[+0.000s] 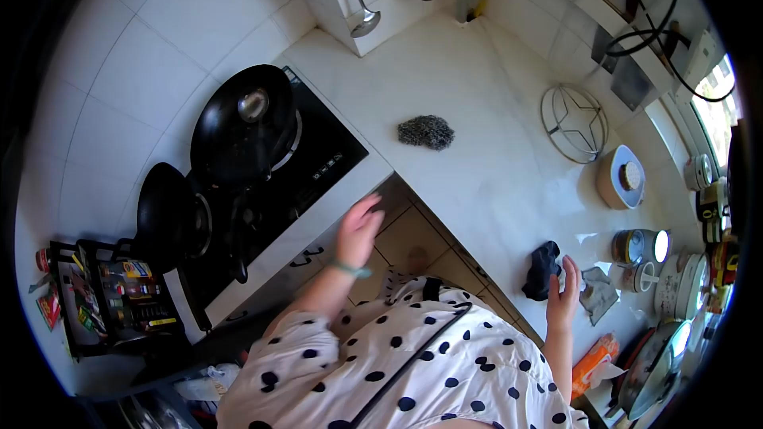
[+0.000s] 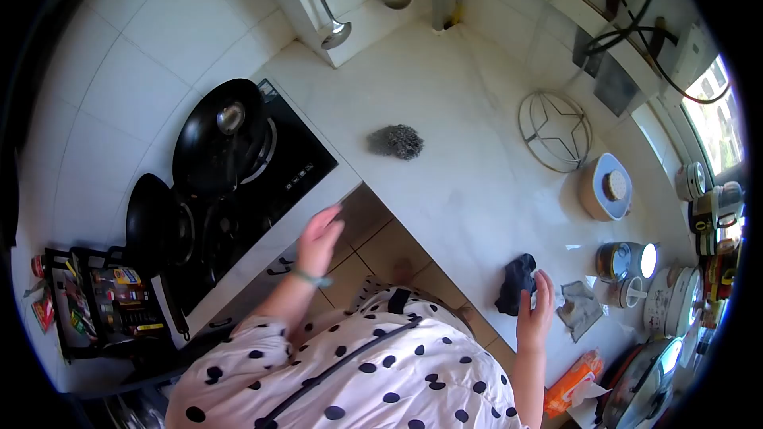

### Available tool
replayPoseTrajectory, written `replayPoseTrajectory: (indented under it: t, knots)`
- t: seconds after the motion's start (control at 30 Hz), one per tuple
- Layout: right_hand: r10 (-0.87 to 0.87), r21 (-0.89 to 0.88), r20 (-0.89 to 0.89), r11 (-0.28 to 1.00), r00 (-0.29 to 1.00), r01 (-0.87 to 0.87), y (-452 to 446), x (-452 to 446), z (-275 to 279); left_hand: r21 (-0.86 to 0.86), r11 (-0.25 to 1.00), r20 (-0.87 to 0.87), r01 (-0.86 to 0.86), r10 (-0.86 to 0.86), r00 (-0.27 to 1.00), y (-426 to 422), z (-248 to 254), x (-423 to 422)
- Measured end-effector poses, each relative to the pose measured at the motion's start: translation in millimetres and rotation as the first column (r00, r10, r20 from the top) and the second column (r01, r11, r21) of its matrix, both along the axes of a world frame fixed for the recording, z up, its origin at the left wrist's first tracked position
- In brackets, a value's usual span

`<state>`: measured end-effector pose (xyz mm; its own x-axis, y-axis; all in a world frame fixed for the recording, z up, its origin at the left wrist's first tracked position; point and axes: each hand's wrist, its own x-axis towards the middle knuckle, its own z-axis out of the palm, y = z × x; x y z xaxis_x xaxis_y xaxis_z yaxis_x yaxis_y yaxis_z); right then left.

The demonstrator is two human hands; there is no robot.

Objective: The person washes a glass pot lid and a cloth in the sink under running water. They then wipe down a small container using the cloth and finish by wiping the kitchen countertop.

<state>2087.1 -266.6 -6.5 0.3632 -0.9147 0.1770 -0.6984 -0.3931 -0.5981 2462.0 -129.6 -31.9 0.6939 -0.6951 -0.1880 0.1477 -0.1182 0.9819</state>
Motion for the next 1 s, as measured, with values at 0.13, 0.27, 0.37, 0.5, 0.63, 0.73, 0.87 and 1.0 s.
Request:
replayPoseTrajectory:
  t: [0.13, 0.27, 0.37, 0.5, 0.63, 0.73, 0.87, 1.0]
  knots:
    - [0.067, -0.012, 0.025, 0.998, 0.997, -0.067, -3, -6, 13, 0.147, 0.692, -0.38, -0.706, 0.699, 0.606, 146, -30, 52]
    - [0.128, 0.053, 0.116, 0.989, 0.985, -0.134, -14, 20, 20, -0.125, 0.66, -0.699, -0.741, 0.471, 0.538, 214, 12, 107]
    - [0.21, 0.092, 0.138, 0.97, 0.968, -0.223, -19, 50, 36, -0.303, 0.819, -0.781, -0.488, 0.08, 0.62, 196, 67, 121]
    - [0.357, 0.015, 0.109, 0.933, 0.928, -0.36, -22, 72, 48, -0.158, 0.922, -0.834, -0.353, 0.067, 0.548, 164, 91, 131]
    - [0.392, 0.06, 0.101, 0.915, 0.915, -0.399, -18, 79, 47, -0.187, 0.951, -0.909, -0.246, -0.073, 0.411, 147, 86, 152]
    - [0.381, 0.074, 0.076, 0.919, 0.922, -0.386, -13, 77, 48, -0.248, 0.93, -0.947, -0.271, -0.174, 0.269, 142, 74, 158]
    - [0.334, 0.074, 0.062, 0.938, 0.941, -0.338, -5, 68, 54, -0.324, 0.904, -0.91, -0.277, -0.218, 0.352, 121, 85, 141]
    - [0.23, 0.035, -0.019, 0.973, 0.973, -0.23, 8, 37, 64, -0.395, 0.897, -0.9, -0.198, -0.335, 0.278, 120, 88, 133]
